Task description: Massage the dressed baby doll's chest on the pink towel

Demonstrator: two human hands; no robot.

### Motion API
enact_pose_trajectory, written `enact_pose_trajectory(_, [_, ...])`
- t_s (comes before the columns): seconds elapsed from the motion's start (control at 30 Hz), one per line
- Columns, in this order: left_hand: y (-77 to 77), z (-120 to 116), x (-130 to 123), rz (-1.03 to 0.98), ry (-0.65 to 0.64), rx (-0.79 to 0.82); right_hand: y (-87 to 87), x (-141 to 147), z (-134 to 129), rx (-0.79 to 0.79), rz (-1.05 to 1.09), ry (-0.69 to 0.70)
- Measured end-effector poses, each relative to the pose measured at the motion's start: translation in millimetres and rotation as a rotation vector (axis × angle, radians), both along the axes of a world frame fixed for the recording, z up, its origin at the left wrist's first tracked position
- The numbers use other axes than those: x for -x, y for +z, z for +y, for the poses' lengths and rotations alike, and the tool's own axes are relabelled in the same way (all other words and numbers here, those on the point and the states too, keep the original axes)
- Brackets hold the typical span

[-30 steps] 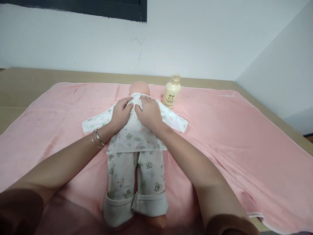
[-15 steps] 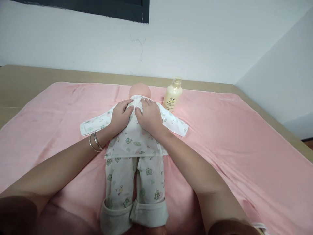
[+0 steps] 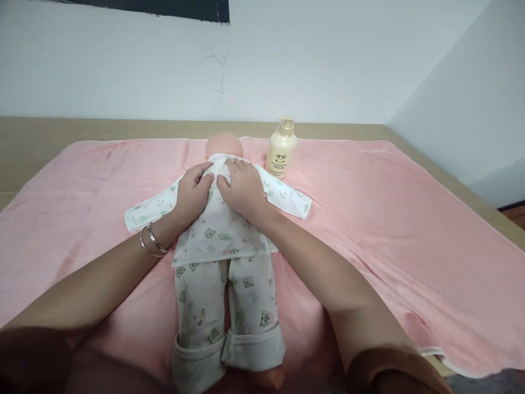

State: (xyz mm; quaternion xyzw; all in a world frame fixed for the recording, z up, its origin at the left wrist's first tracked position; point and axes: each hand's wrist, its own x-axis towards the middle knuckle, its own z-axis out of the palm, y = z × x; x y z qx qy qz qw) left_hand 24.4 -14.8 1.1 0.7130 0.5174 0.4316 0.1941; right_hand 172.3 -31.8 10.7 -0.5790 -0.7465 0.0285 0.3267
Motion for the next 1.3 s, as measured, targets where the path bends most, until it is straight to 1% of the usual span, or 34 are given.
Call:
enact_pose_trajectory(0.13, [1.1, 0, 1, 0.021, 0.001, 0.000, -2.4, 1, 0, -0.011, 0.020, -0.012])
enact_pose_trajectory(0.43, [0.1, -4, 2, 0.055, 0.004, -0.007, -8.6, 1, -1, -0.059, 0.098, 0.018])
enact_pose_trajectory(0.67, [1.7, -4, 0, 0.042, 0.009, 0.010, -7.3, 0, 0, -0.047, 0.073, 0.012])
enact_pose_trajectory(0.83, [1.5, -3, 0, 0.031, -0.002, 0.009, -5.8, -1, 1, -0.030, 0.094, 0.017])
enact_pose_trajectory(1.03, [-0.5, -1, 3, 0.037, -0.008, -0.006, -7.5, 2, -2, -0.050, 0.100, 0.010])
enact_pose_trajectory(1.17, [1.6, -3, 2, 0.106, -0.007, -0.008, -5.1, 0, 0, -0.014, 0.015, 0.009])
enact_pose_trajectory(1.3, [5.2, -18, -6, 0.262, -0.002, -0.075, 5.7, -7, 2, 0.112, -0.178, 0.102])
